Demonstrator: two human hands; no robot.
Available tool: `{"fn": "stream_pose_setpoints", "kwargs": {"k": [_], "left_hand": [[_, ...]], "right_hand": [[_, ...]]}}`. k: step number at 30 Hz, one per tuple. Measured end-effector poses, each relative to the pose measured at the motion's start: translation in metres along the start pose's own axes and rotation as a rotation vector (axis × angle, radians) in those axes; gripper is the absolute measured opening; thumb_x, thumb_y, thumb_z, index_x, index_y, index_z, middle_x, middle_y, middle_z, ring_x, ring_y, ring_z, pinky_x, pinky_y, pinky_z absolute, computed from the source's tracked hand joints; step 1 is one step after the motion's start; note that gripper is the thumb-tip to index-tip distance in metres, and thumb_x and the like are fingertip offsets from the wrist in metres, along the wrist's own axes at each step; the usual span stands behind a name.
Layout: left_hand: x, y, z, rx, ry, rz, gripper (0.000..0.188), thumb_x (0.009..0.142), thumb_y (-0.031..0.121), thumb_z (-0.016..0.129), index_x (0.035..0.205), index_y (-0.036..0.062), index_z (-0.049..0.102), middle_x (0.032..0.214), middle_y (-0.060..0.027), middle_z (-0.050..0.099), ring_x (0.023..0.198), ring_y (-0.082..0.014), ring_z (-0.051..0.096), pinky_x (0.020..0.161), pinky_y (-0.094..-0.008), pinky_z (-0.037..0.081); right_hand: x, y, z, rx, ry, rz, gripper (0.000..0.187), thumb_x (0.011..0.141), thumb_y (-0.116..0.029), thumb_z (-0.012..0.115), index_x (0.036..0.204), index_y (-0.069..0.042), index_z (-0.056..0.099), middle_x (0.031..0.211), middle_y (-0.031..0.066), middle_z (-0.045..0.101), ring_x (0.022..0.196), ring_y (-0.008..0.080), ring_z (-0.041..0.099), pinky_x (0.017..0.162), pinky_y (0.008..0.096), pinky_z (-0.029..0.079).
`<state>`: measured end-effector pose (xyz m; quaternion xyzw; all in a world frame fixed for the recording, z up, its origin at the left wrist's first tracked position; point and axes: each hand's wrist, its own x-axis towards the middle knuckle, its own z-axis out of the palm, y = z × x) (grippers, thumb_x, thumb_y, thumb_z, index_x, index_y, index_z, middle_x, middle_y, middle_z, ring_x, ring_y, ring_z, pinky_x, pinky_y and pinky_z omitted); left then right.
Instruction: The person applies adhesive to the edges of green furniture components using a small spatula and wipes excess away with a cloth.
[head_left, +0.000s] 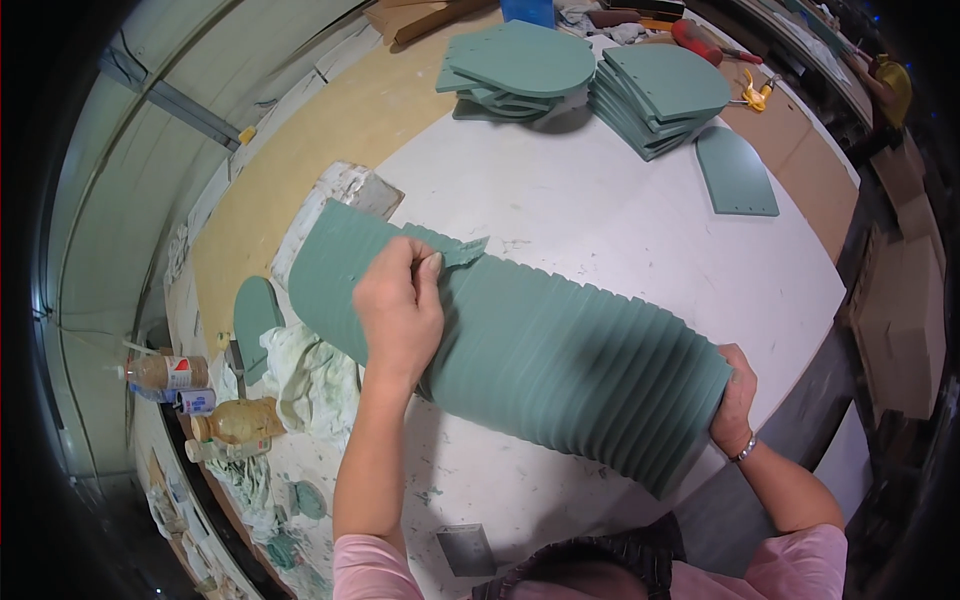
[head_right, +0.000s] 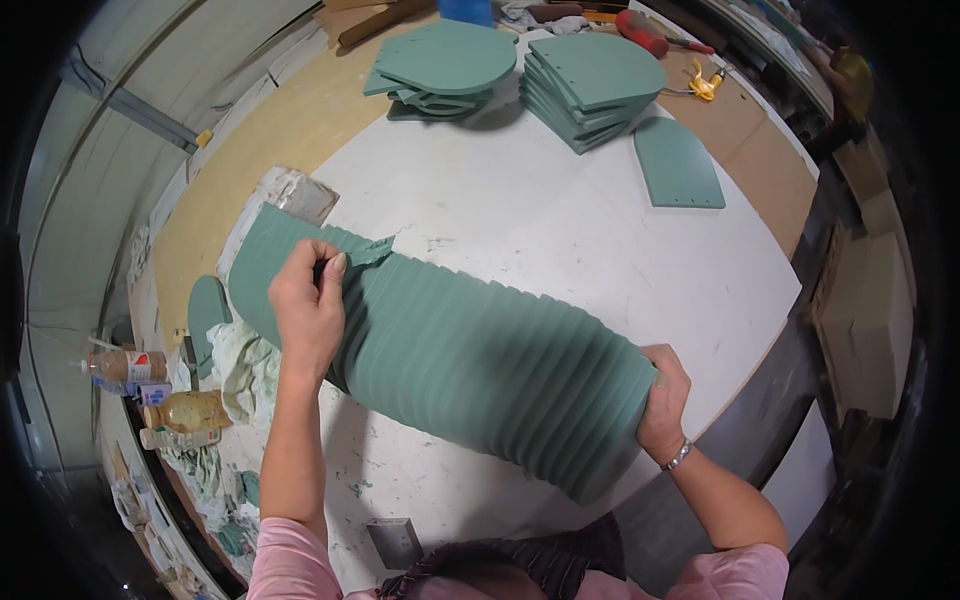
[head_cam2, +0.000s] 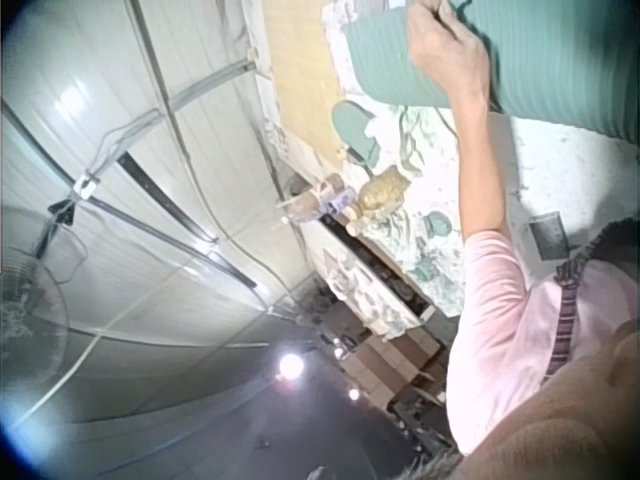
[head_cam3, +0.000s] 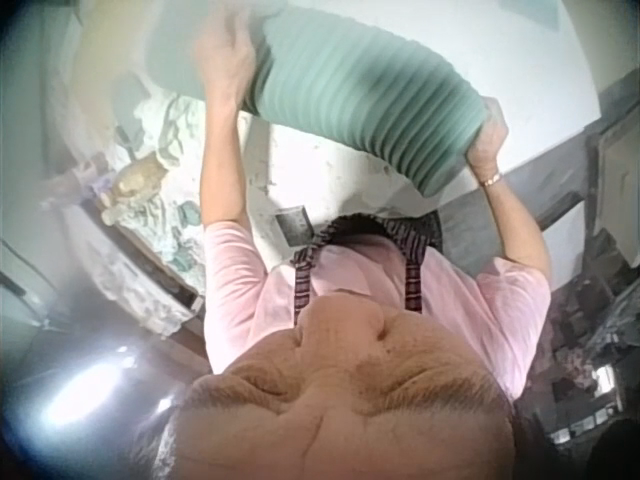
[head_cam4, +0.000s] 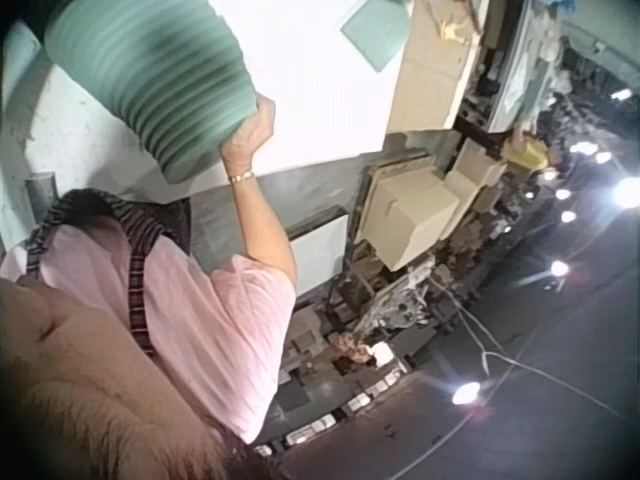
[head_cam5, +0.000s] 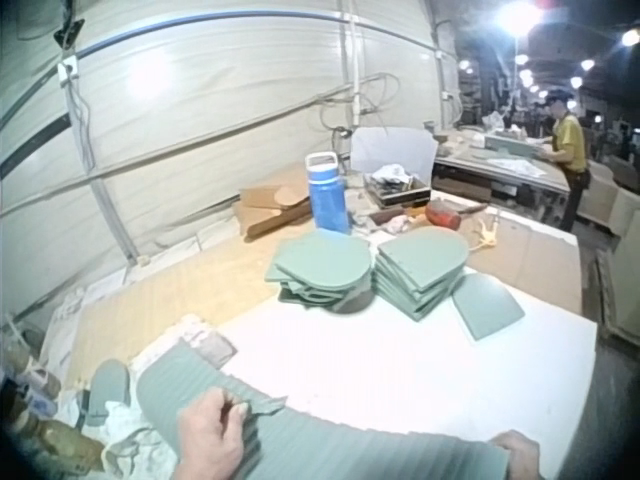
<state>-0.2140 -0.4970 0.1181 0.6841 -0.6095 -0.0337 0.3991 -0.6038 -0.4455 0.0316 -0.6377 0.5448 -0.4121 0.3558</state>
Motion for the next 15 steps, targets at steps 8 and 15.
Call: {"fn": "stream_pose_setpoints", "kwargs": {"k": [8,15], "left_hand": [[-0.0008,-0.0001,-0.0009,-0.002,-0.025,0.003,0.007,0.086,-0.002,0.065,0.082,0.0011,0.059,0.073,-0.0148,0.06,0.063,-0.0293,0.058,0.06,-0.0366,0.047],[-0.0027,-0.0036,-0.0059,-0.037,-0.017,-0.061,0.007,0.091,0.001,0.063,0.086,-0.0005,0.058,0.068,-0.0075,0.053,0.061,-0.0147,0.046,0.059,-0.0285,0.041]], "right_hand": [[0.0019,0.0005,-0.0001,-0.01,0.014,-0.007,0.064,0.1,-0.051,0.034,0.092,0.006,0.061,0.086,0.0158,0.06,0.08,0.0257,0.058,0.075,0.0352,0.046],[0.0032,-0.0007,0.0022,-0.022,0.024,-0.038,0.063,0.099,-0.049,0.033,0.092,0.006,0.062,0.087,0.0173,0.06,0.08,0.0282,0.059,0.075,0.0366,0.046]]}}
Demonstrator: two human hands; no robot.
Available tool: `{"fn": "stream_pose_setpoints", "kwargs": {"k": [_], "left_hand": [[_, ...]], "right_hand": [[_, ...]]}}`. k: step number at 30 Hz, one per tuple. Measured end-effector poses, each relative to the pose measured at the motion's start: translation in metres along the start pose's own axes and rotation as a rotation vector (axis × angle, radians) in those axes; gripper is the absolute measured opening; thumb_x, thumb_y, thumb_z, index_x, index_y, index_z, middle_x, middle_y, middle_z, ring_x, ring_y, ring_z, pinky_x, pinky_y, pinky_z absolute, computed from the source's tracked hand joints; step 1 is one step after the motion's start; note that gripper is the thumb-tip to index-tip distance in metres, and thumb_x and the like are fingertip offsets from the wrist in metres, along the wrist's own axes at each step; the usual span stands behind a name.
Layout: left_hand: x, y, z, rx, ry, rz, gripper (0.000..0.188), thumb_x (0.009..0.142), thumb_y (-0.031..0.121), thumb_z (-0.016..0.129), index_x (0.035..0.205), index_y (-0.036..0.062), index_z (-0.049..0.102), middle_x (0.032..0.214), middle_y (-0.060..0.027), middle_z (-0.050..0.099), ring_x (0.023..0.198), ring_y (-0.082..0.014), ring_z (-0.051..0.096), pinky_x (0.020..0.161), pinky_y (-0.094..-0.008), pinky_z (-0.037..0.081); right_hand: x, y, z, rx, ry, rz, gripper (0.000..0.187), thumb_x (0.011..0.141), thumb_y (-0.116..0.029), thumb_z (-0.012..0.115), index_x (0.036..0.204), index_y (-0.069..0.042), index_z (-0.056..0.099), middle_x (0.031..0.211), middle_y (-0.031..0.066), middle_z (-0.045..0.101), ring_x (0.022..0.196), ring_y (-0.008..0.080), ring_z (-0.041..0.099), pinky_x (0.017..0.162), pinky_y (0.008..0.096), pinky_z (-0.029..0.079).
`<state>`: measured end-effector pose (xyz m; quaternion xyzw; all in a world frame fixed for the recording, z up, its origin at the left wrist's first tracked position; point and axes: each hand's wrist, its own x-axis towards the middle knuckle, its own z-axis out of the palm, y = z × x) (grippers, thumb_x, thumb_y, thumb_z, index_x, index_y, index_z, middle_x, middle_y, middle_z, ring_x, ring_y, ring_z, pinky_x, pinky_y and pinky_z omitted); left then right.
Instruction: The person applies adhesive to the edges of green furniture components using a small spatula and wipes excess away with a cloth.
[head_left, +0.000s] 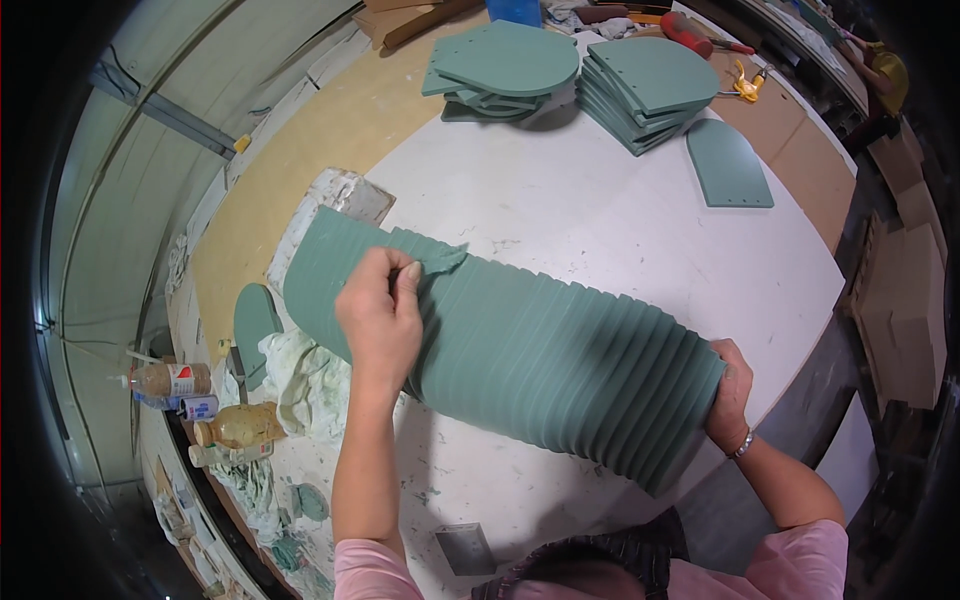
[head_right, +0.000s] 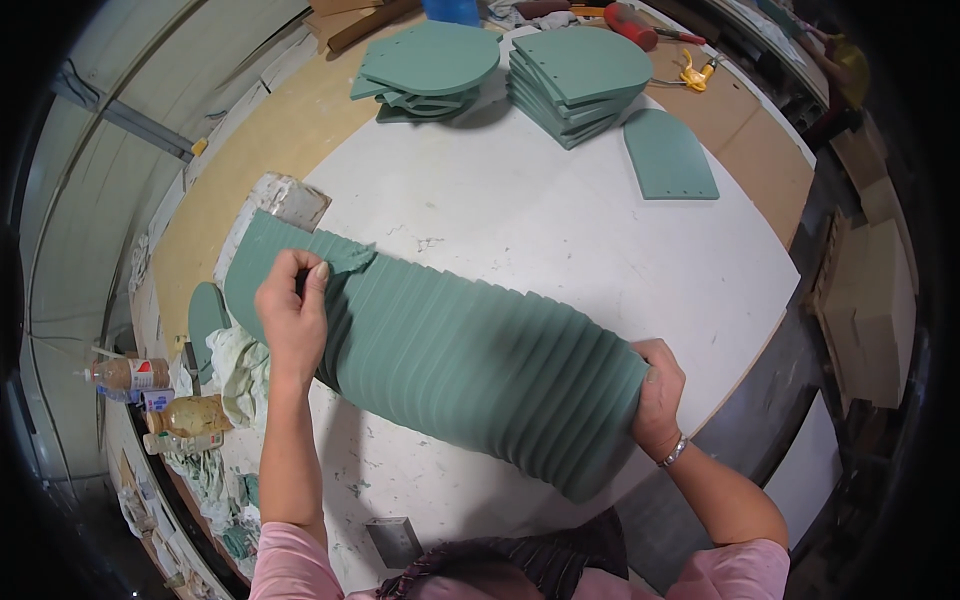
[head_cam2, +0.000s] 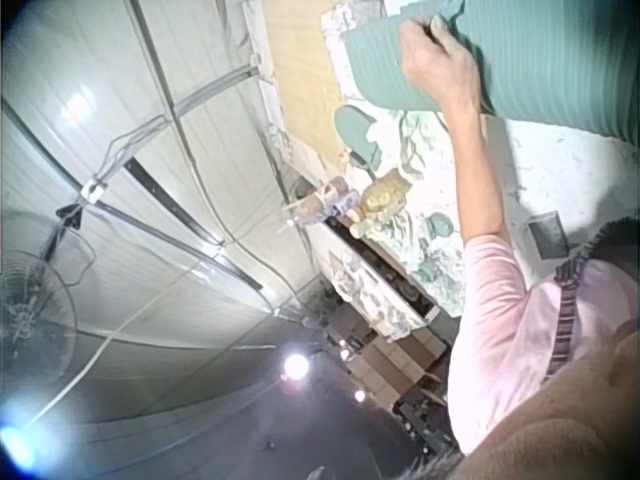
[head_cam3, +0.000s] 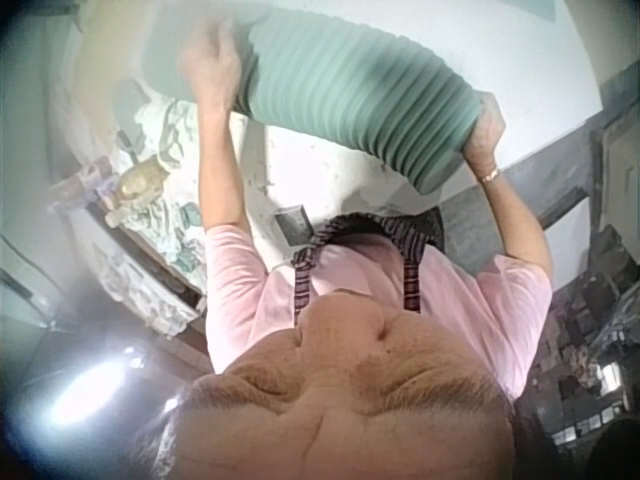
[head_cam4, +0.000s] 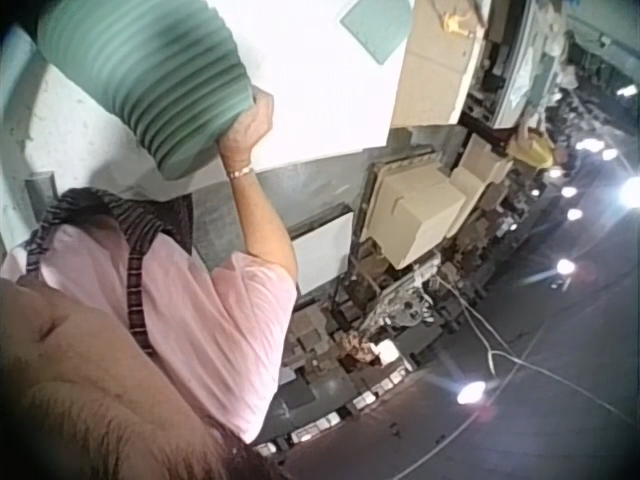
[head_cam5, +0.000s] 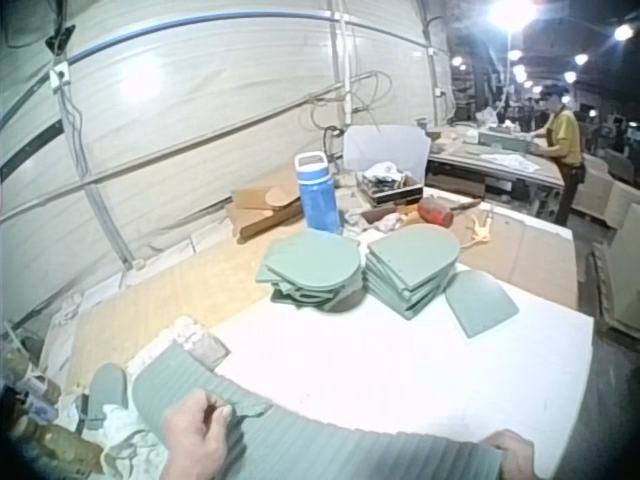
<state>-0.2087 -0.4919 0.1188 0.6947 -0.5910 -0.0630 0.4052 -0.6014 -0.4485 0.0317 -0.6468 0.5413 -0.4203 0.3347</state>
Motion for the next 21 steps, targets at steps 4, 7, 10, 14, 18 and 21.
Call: {"fn": "stream_pose_setpoints", "kwargs": {"k": [4,7,10,14,18,21], "left_hand": [[-0.001,-0.001,0.003,0.063,-0.019,0.051,0.008,0.092,0.002,0.062,0.086,-0.0004,0.057,0.069,-0.0039,0.053,0.064,-0.0107,0.045,0.06,-0.0265,0.041],[0.001,-0.004,-0.001,0.013,0.027,0.022,0.008,0.092,0.003,0.063,0.086,0.0002,0.058,0.069,-0.0065,0.056,0.062,-0.0137,0.049,0.058,-0.0284,0.042],[0.007,-0.013,-0.009,-0.001,0.082,0.034,0.008,0.092,0.004,0.063,0.086,-0.0004,0.059,0.069,-0.0077,0.058,0.06,-0.0141,0.05,0.057,-0.029,0.043],[0.015,-0.026,-0.021,-0.057,0.19,-0.027,0.01,0.093,0.004,0.062,0.086,-0.0016,0.058,0.069,-0.0029,0.056,0.064,-0.0094,0.047,0.058,-0.026,0.041],[0.015,-0.029,-0.02,-0.023,0.116,-0.052,0.01,0.093,0.004,0.062,0.085,-0.001,0.058,0.068,-0.0043,0.056,0.063,-0.0108,0.047,0.059,-0.0269,0.042],[0.017,-0.027,-0.016,0.021,0.093,-0.069,0.01,0.092,0.005,0.063,0.085,-0.0003,0.058,0.068,-0.0068,0.057,0.062,-0.0136,0.049,0.059,-0.0293,0.043]], "right_hand": [[0.0,-0.002,-0.001,-0.002,-0.005,0.015,0.063,0.1,-0.049,0.033,0.092,0.006,0.062,0.087,0.0173,0.061,0.08,0.0281,0.06,0.075,0.0365,0.046],[-0.001,-0.001,-0.001,-0.009,0.006,-0.003,0.062,0.1,-0.049,0.033,0.092,0.006,0.062,0.086,0.0174,0.061,0.08,0.0285,0.06,0.075,0.0368,0.046],[0.0,-0.001,0.0,-0.012,0.006,-0.006,0.062,0.1,-0.049,0.033,0.092,0.005,0.062,0.086,0.0175,0.061,0.079,0.029,0.06,0.074,0.0372,0.046],[0.0,-0.002,-0.001,-0.018,0.002,-0.008,0.061,0.099,-0.047,0.033,0.092,0.006,0.062,0.086,0.0176,0.061,0.079,0.0291,0.06,0.074,0.0373,0.046],[0.001,-0.005,-0.001,-0.014,-0.002,-0.003,0.06,0.099,-0.046,0.033,0.092,0.006,0.062,0.086,0.0173,0.061,0.079,0.0286,0.06,0.074,0.0368,0.046],[0.001,-0.004,-0.001,-0.006,-0.008,0.004,0.059,0.099,-0.046,0.034,0.092,0.006,0.062,0.085,0.0171,0.06,0.079,0.0281,0.06,0.074,0.0365,0.046]]}}
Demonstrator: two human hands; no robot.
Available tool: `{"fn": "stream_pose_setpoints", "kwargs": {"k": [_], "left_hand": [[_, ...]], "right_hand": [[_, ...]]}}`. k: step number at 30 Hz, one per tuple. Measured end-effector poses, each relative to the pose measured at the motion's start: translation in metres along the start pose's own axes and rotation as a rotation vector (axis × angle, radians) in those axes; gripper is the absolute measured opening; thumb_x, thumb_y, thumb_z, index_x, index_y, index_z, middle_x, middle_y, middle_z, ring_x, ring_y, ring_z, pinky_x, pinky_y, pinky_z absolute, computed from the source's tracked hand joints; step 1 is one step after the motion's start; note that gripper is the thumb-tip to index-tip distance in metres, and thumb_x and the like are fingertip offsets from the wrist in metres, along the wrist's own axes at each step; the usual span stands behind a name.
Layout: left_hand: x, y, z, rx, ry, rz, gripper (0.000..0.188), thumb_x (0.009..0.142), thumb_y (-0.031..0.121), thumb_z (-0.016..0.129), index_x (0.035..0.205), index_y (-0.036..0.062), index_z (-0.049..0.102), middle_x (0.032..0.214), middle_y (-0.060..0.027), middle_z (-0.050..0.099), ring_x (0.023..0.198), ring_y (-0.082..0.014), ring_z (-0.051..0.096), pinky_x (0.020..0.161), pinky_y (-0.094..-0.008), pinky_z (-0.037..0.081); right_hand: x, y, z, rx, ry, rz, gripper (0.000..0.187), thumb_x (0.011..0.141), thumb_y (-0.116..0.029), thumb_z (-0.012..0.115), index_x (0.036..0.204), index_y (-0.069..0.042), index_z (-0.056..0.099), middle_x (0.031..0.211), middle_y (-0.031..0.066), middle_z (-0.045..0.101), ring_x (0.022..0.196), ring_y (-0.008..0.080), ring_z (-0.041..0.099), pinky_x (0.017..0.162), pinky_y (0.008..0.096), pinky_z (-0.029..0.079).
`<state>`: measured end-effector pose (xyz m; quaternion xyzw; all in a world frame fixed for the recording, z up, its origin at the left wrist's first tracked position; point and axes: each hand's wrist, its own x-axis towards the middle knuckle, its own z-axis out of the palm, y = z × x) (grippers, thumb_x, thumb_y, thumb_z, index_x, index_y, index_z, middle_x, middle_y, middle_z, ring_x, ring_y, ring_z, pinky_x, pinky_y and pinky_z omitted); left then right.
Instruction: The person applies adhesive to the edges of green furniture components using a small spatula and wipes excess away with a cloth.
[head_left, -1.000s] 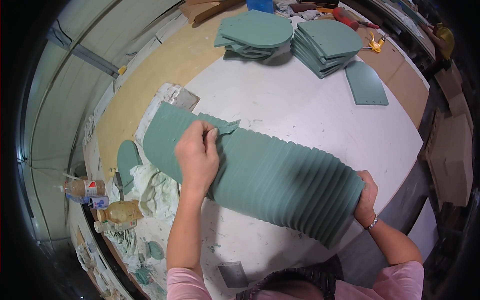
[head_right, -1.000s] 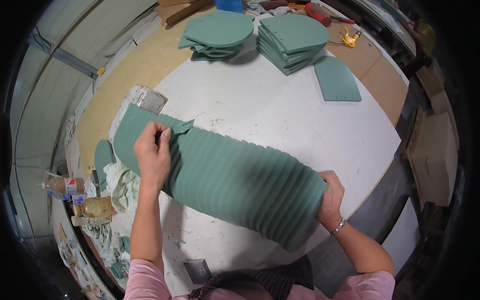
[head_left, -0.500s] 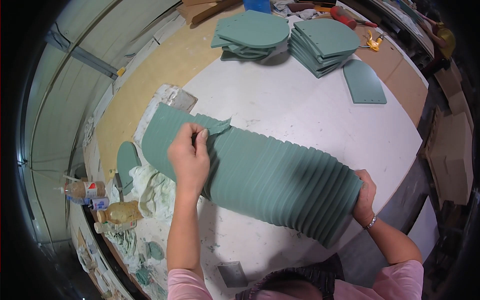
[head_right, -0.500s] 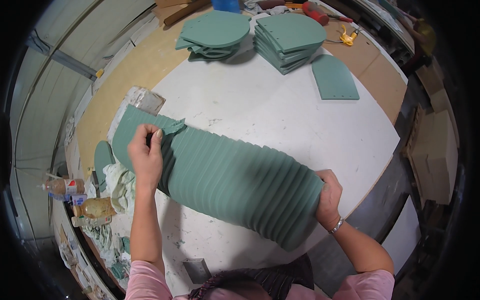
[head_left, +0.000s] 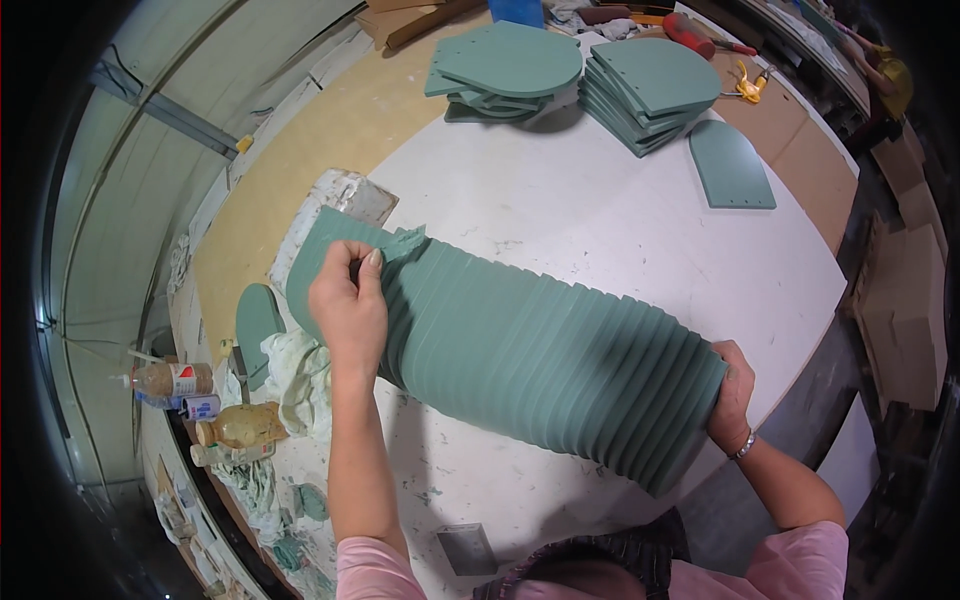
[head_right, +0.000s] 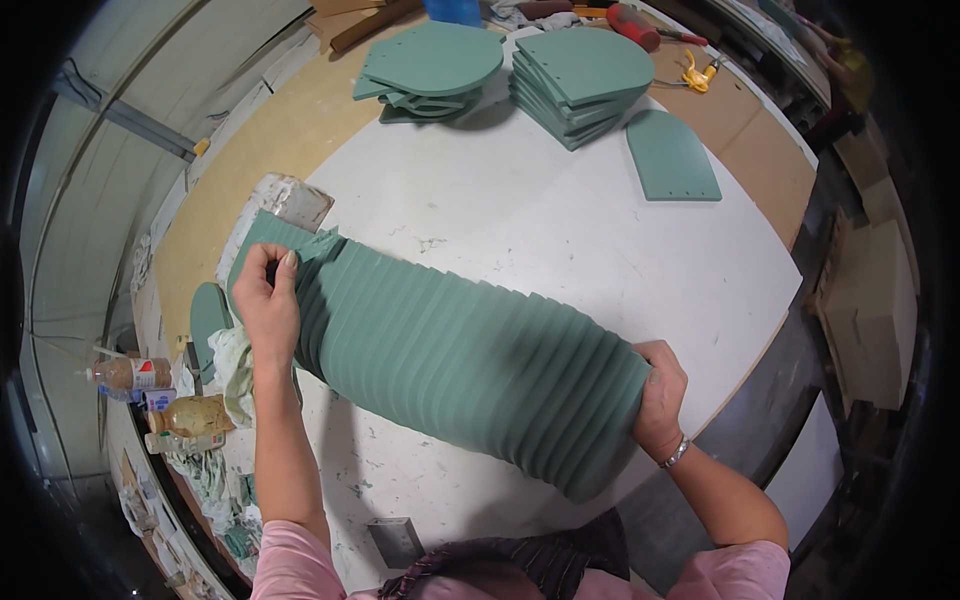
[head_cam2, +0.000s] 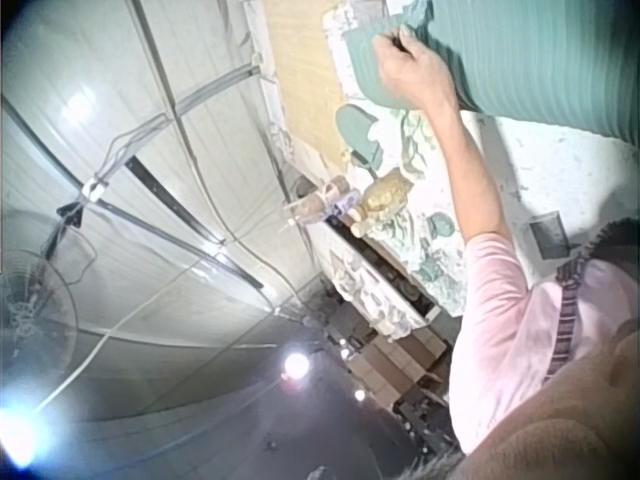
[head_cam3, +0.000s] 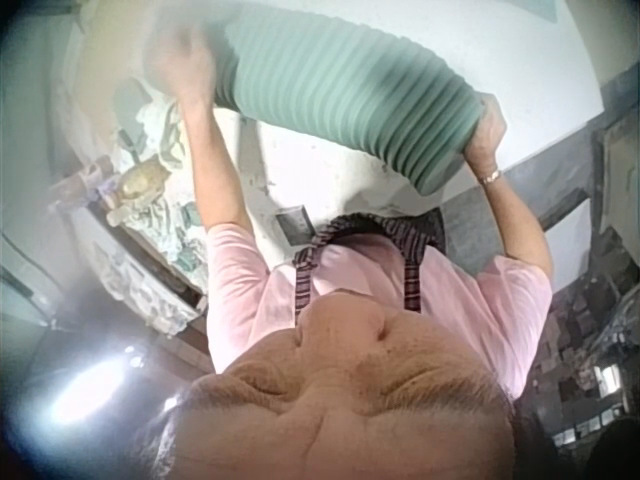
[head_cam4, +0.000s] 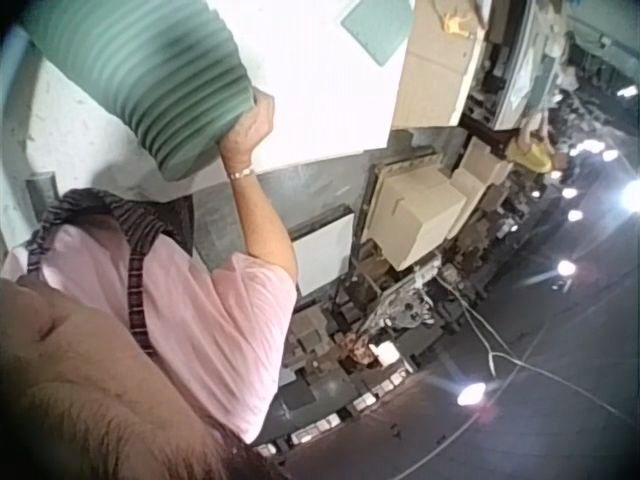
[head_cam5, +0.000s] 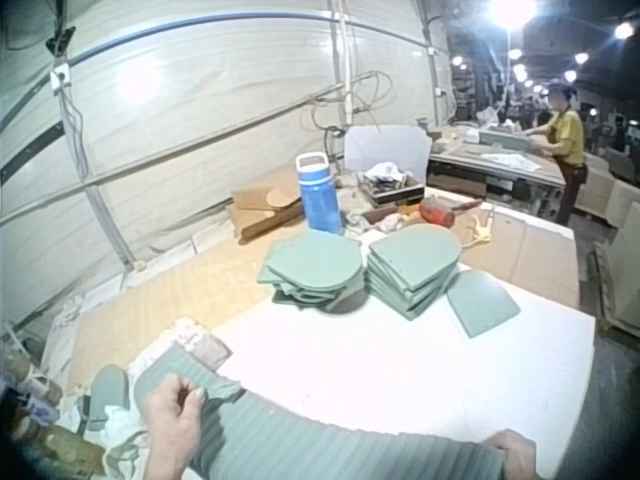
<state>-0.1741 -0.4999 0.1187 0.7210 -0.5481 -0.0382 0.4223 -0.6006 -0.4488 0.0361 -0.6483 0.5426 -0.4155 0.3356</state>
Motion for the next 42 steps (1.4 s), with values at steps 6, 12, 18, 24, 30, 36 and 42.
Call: {"fn": "stream_pose_setpoints", "kwargs": {"k": [6,12,18,24,30,36,42], "left_hand": [[0.006,0.0,0.005,0.146,-0.006,-0.005,0.008,0.09,0.007,0.065,0.086,0.0024,0.061,0.067,-0.012,0.059,0.06,-0.0216,0.054,0.061,-0.0346,0.046],[0.007,-0.002,0.008,0.159,0.022,0.005,0.007,0.09,0.007,0.066,0.087,0.0034,0.061,0.068,-0.0138,0.06,0.059,-0.0265,0.055,0.06,-0.0361,0.046],[0.004,0.002,0.009,0.215,0.042,0.091,0.006,0.089,0.006,0.066,0.086,0.0041,0.06,0.07,-0.0137,0.06,0.06,-0.0292,0.057,0.059,-0.0372,0.046],[0.001,0.001,0.012,0.277,0.084,0.271,0.008,0.085,0.003,0.068,0.086,0.005,0.06,0.077,-0.0133,0.062,0.066,-0.032,0.06,0.061,-0.0384,0.047],[-0.001,0.001,0.015,0.266,0.084,0.228,0.009,0.085,0.002,0.068,0.086,0.005,0.06,0.077,-0.0131,0.062,0.067,-0.0316,0.06,0.061,-0.0381,0.048],[0.0,0.002,0.015,0.223,0.081,0.188,0.008,0.086,0.003,0.067,0.086,0.0046,0.06,0.074,-0.0134,0.061,0.062,-0.0301,0.058,0.059,-0.0372,0.047],[-0.001,-0.001,0.011,0.176,0.095,0.167,0.005,0.089,0.002,0.065,0.088,0.0031,0.06,0.074,-0.0126,0.061,0.06,-0.0259,0.056,0.058,-0.035,0.046]], "right_hand": [[-0.001,0.0,0.0,-0.002,0.006,-0.004,0.059,0.099,-0.046,0.034,0.092,0.006,0.062,0.086,0.0172,0.061,0.079,0.028,0.06,0.074,0.0365,0.046],[-0.001,0.002,0.002,0.002,0.016,-0.018,0.06,0.1,-0.045,0.033,0.092,0.006,0.062,0.086,0.0173,0.061,0.079,0.0282,0.06,0.074,0.0366,0.046],[-0.001,0.001,0.0,0.011,0.006,-0.012,0.06,0.1,-0.046,0.033,0.093,0.007,0.062,0.087,0.0173,0.061,0.08,0.0279,0.06,0.075,0.0362,0.046],[-0.001,0.002,0.0,0.015,-0.002,0.0,0.061,0.1,-0.047,0.034,0.093,0.007,0.062,0.087,0.0174,0.061,0.081,0.0277,0.06,0.076,0.036,0.046],[-0.001,0.003,0.001,0.011,0.005,-0.016,0.061,0.1,-0.046,0.034,0.093,0.007,0.062,0.087,0.0171,0.06,0.08,0.0277,0.059,0.075,0.0361,0.046],[-0.001,0.004,0.001,0.011,0.014,-0.02,0.06,0.1,-0.047,0.034,0.093,0.007,0.062,0.086,0.0169,0.06,0.079,0.0277,0.059,0.074,0.0364,0.046],[-0.002,0.008,0.0,-0.024,-0.004,-0.049,0.06,0.1,-0.047,0.034,0.094,0.006,0.062,0.087,0.018,0.061,0.079,0.0305,0.06,0.073,0.0381,0.046]]}}
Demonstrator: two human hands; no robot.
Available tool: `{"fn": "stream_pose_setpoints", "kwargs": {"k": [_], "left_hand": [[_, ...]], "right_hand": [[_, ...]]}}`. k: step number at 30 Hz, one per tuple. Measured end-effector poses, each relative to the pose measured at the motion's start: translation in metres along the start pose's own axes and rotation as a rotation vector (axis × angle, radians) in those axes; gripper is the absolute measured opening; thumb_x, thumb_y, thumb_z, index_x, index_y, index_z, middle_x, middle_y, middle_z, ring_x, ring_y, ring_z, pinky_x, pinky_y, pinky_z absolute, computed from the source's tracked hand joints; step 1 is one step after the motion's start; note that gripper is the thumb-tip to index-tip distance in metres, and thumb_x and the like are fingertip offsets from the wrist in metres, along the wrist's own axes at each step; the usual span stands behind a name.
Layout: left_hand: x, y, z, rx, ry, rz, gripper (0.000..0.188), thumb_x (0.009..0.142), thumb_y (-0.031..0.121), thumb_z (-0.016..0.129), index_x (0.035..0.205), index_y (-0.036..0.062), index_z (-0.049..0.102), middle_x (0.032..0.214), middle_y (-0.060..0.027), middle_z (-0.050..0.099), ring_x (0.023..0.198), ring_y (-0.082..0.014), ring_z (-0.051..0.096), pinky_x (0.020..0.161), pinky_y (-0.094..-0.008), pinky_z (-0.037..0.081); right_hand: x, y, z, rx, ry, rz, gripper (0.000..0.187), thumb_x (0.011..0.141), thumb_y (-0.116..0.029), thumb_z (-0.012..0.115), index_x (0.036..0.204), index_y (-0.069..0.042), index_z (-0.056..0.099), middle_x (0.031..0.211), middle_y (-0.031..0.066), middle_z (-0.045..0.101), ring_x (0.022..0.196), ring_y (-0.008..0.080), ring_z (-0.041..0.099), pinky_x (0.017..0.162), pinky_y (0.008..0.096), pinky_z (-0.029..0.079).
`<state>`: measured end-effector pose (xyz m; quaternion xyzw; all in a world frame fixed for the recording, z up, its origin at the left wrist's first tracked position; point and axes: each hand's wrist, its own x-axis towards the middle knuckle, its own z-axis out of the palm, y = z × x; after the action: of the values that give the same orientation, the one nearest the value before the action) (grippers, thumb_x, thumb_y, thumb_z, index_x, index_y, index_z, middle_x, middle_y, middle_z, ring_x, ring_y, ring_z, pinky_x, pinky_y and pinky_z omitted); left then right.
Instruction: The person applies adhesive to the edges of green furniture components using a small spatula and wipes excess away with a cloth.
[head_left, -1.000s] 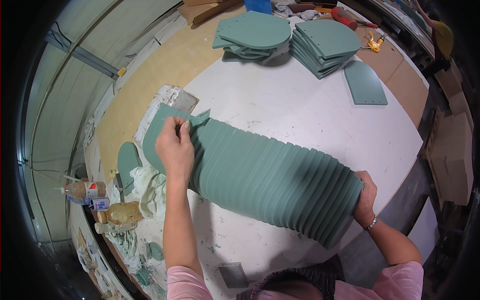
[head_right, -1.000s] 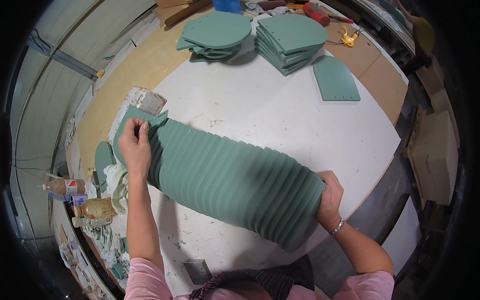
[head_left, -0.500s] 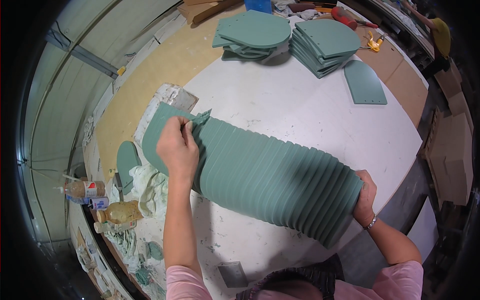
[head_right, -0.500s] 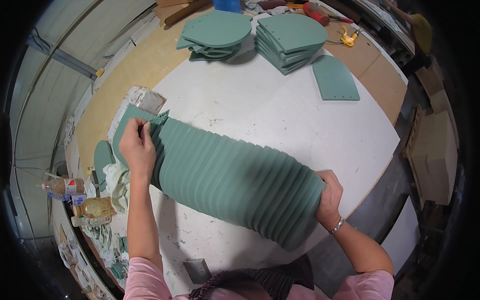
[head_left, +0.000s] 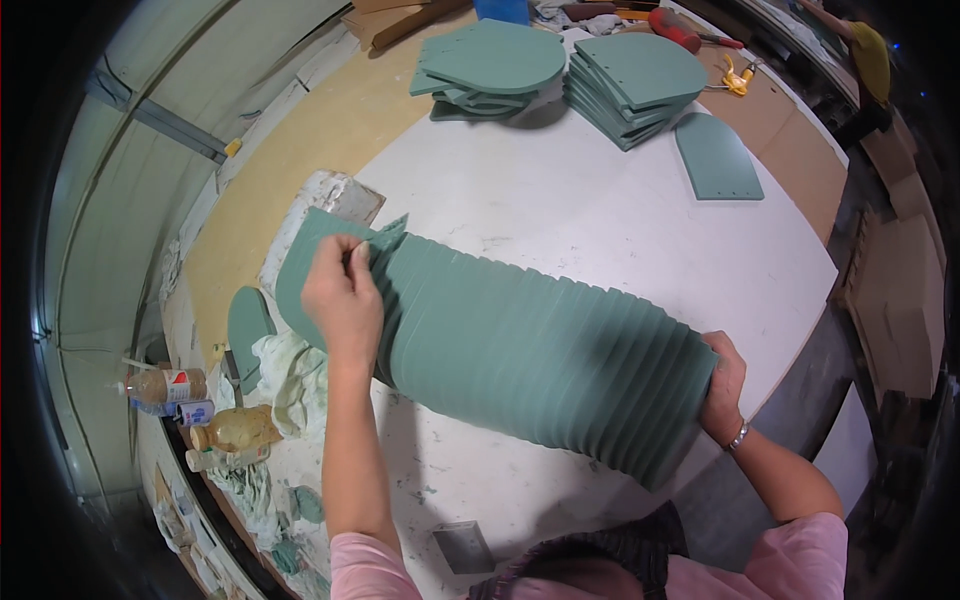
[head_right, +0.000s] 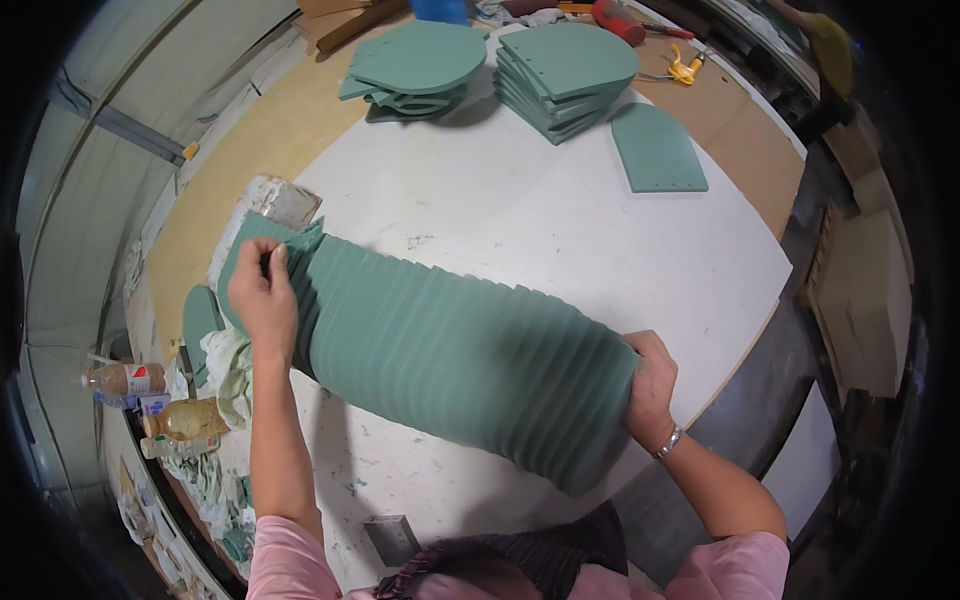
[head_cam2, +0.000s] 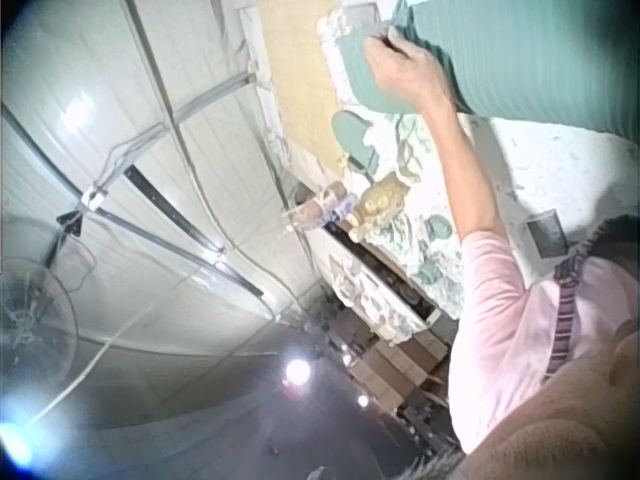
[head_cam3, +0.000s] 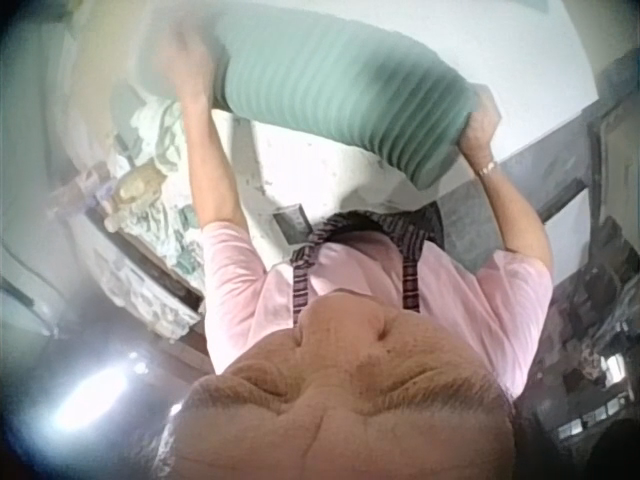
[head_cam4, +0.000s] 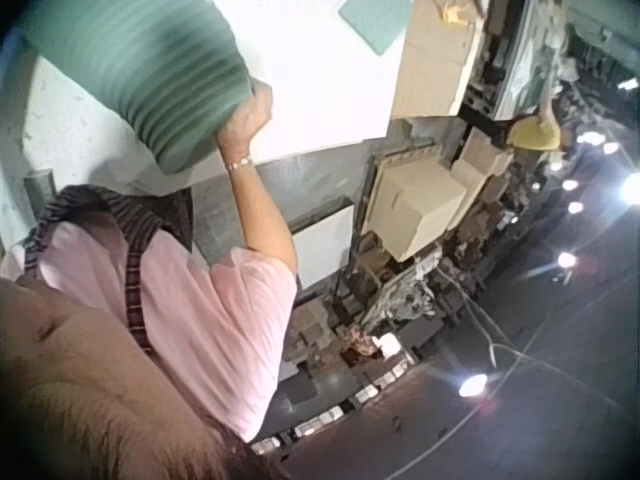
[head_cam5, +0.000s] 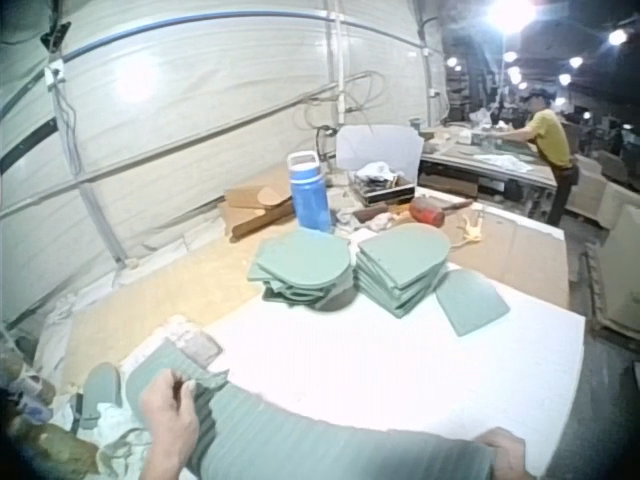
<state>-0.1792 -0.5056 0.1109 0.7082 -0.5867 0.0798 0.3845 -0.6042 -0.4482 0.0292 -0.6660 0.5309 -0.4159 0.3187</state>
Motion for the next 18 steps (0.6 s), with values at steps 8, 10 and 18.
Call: {"fn": "stream_pose_setpoints", "kwargs": {"k": [8,10,18], "left_hand": [[-0.024,0.02,-0.017,-0.316,-0.097,-0.13,0.009,0.094,0.001,0.061,0.086,-0.0002,0.056,0.073,0.0001,0.051,0.066,-0.0075,0.043,0.06,-0.0231,0.038],[-0.029,0.036,-0.021,-0.397,-0.194,-0.159,0.008,0.095,0.002,0.06,0.088,0.0006,0.056,0.077,0.0034,0.052,0.07,-0.0067,0.044,0.063,-0.0216,0.038],[-0.04,0.096,0.009,-0.265,-0.334,0.071,0.007,0.088,0.001,0.066,0.085,0.0017,0.059,0.07,-0.0107,0.058,0.059,-0.0215,0.053,0.057,-0.0321,0.044]], "right_hand": [[-0.002,0.001,0.001,0.018,-0.006,0.057,0.058,0.102,-0.044,0.035,0.096,0.007,0.063,0.089,0.0178,0.063,0.081,0.0299,0.061,0.075,0.0378,0.047],[-0.003,0.001,0.0,0.042,0.003,0.074,0.057,0.103,-0.042,0.035,0.096,0.006,0.063,0.089,0.0174,0.063,0.082,0.0291,0.061,0.076,0.0373,0.047],[-0.004,0.01,0.001,0.099,0.029,0.01,0.057,0.106,-0.045,0.038,0.096,0.003,0.065,0.089,0.014,0.064,0.083,0.0264,0.061,0.077,0.0354,0.047]]}}
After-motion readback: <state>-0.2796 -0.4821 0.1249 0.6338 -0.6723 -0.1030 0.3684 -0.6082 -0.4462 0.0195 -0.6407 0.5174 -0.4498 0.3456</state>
